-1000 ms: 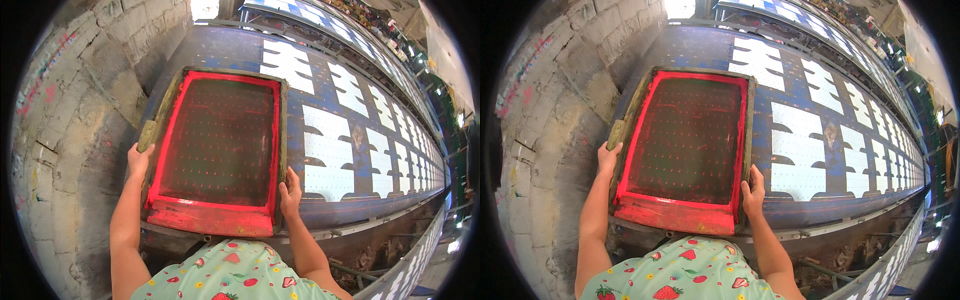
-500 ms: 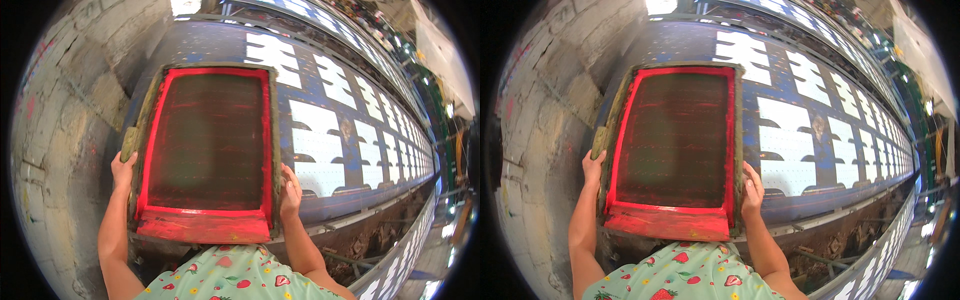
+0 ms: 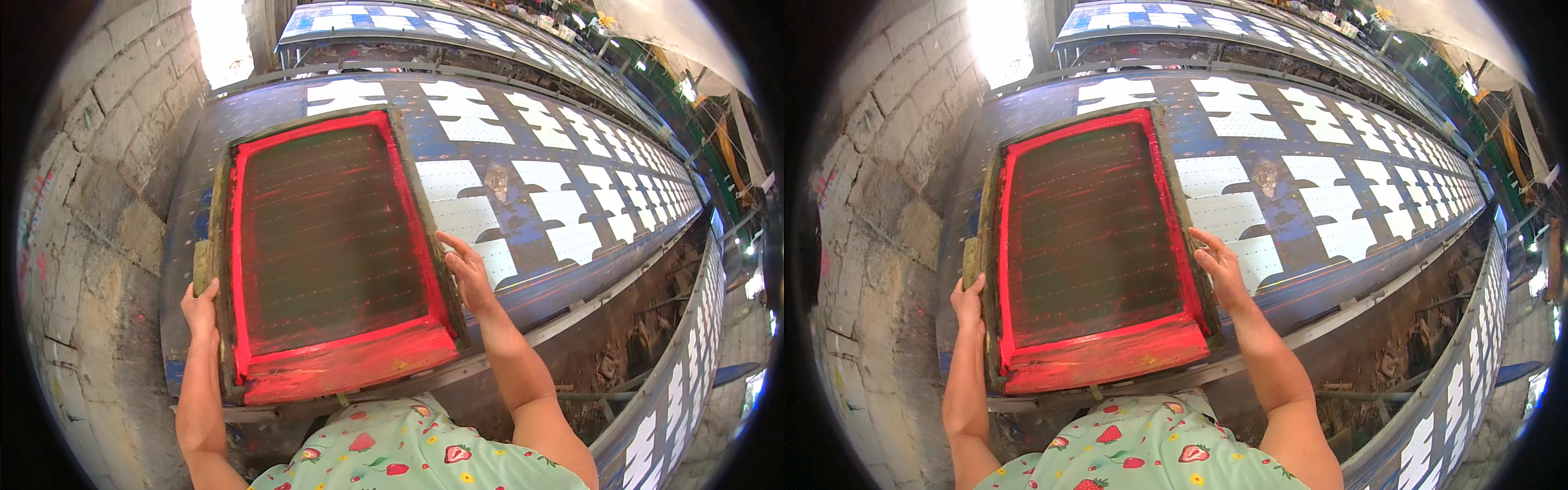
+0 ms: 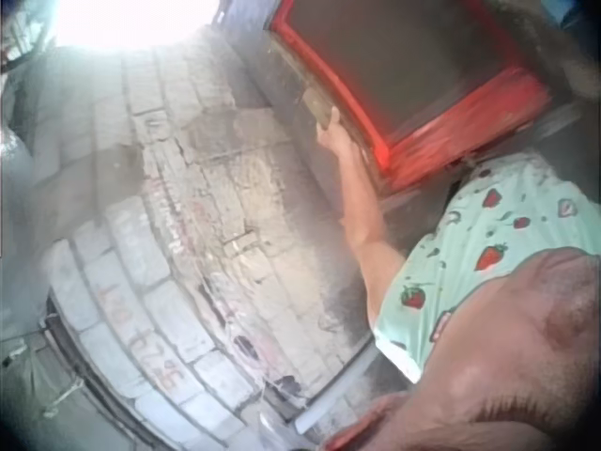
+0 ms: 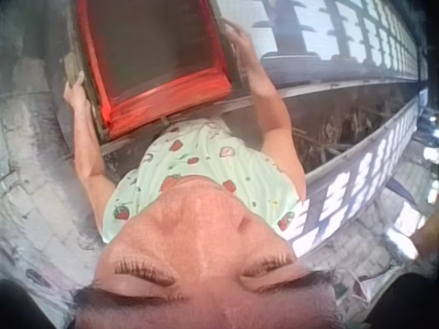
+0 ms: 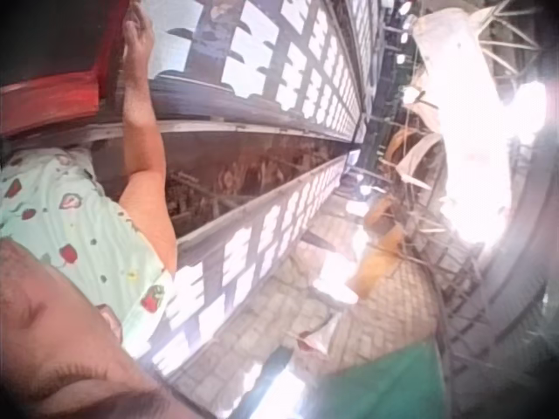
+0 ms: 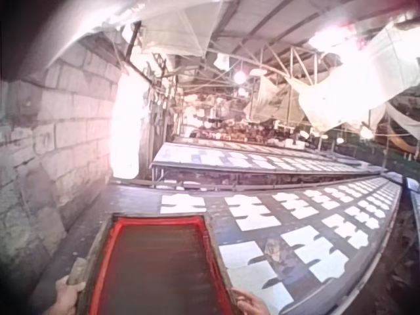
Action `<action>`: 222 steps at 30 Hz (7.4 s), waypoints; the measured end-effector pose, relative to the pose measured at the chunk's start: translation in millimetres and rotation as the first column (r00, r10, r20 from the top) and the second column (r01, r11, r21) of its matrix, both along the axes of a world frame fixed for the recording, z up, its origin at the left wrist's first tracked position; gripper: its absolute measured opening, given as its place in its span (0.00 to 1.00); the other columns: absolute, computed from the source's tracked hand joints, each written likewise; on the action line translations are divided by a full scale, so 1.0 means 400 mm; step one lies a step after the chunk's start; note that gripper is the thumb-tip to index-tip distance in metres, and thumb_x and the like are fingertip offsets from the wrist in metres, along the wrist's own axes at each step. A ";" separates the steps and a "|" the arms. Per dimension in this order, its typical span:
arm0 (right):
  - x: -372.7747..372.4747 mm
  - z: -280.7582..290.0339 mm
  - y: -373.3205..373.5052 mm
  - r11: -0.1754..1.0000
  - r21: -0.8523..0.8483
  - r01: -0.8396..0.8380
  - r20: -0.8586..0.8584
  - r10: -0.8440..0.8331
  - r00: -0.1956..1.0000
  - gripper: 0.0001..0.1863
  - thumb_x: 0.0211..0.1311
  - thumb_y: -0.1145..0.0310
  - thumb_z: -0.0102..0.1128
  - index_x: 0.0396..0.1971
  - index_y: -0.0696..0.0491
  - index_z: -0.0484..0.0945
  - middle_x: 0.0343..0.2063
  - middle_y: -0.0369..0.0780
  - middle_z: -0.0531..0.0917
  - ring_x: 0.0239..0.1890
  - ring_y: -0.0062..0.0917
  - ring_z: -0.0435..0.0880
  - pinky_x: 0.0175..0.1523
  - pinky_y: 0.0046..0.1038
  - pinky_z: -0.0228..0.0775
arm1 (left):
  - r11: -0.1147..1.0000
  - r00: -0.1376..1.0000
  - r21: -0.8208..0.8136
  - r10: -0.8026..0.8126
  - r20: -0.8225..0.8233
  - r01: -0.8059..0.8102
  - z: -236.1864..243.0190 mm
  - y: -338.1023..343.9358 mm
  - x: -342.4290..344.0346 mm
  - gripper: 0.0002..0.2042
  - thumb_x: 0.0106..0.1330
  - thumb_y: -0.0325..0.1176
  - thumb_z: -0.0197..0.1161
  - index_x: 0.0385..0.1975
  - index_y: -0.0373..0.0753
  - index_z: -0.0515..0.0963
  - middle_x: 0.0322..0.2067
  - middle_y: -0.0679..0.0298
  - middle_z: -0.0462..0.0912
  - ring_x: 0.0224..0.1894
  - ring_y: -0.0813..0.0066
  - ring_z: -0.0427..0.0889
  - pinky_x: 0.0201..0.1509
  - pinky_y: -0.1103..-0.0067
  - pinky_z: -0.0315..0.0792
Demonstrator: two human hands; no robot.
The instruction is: The person uses a red squeegee to pull red ink across a screen-printing frame placed over a patterned surface. The person repeatedly repositions the frame and pulls the squeegee to apply ink in successive passes.
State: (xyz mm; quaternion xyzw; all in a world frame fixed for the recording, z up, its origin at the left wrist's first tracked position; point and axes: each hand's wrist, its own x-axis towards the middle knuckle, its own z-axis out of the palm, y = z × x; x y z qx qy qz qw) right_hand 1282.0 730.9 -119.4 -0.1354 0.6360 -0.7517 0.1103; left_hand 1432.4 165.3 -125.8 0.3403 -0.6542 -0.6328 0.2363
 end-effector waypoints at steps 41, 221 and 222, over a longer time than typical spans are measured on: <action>0.241 0.081 0.532 0.475 0.876 0.075 -0.418 0.674 0.609 0.32 0.58 0.76 0.76 0.67 0.48 0.87 0.67 0.47 0.86 0.72 0.46 0.83 0.75 0.47 0.77 | 0.972 0.998 -0.235 0.000 0.068 0.016 -0.129 0.860 -0.266 0.20 0.67 0.31 0.83 0.57 0.34 0.89 0.47 0.55 0.95 0.49 0.62 0.93 0.58 0.67 0.82; -0.620 -0.071 1.930 0.969 -0.093 0.231 0.077 -0.224 0.972 0.34 0.77 0.64 0.62 0.78 0.63 0.75 0.78 0.48 0.76 0.83 0.36 0.68 0.89 0.42 0.49 | 0.992 0.995 -0.127 -0.004 -0.095 -0.008 -0.075 2.054 -0.660 0.12 0.73 0.30 0.79 0.49 0.31 0.88 0.43 0.65 0.92 0.43 0.77 0.86 0.51 0.74 0.79; -0.622 -0.073 1.938 0.971 -0.128 0.202 0.051 -0.197 0.979 0.34 0.77 0.64 0.62 0.78 0.64 0.74 0.78 0.49 0.76 0.84 0.37 0.67 0.89 0.42 0.49 | 0.990 0.996 -0.140 -0.003 -0.091 -0.009 -0.078 2.058 -0.661 0.11 0.73 0.30 0.79 0.49 0.31 0.89 0.43 0.65 0.92 0.43 0.77 0.86 0.51 0.74 0.78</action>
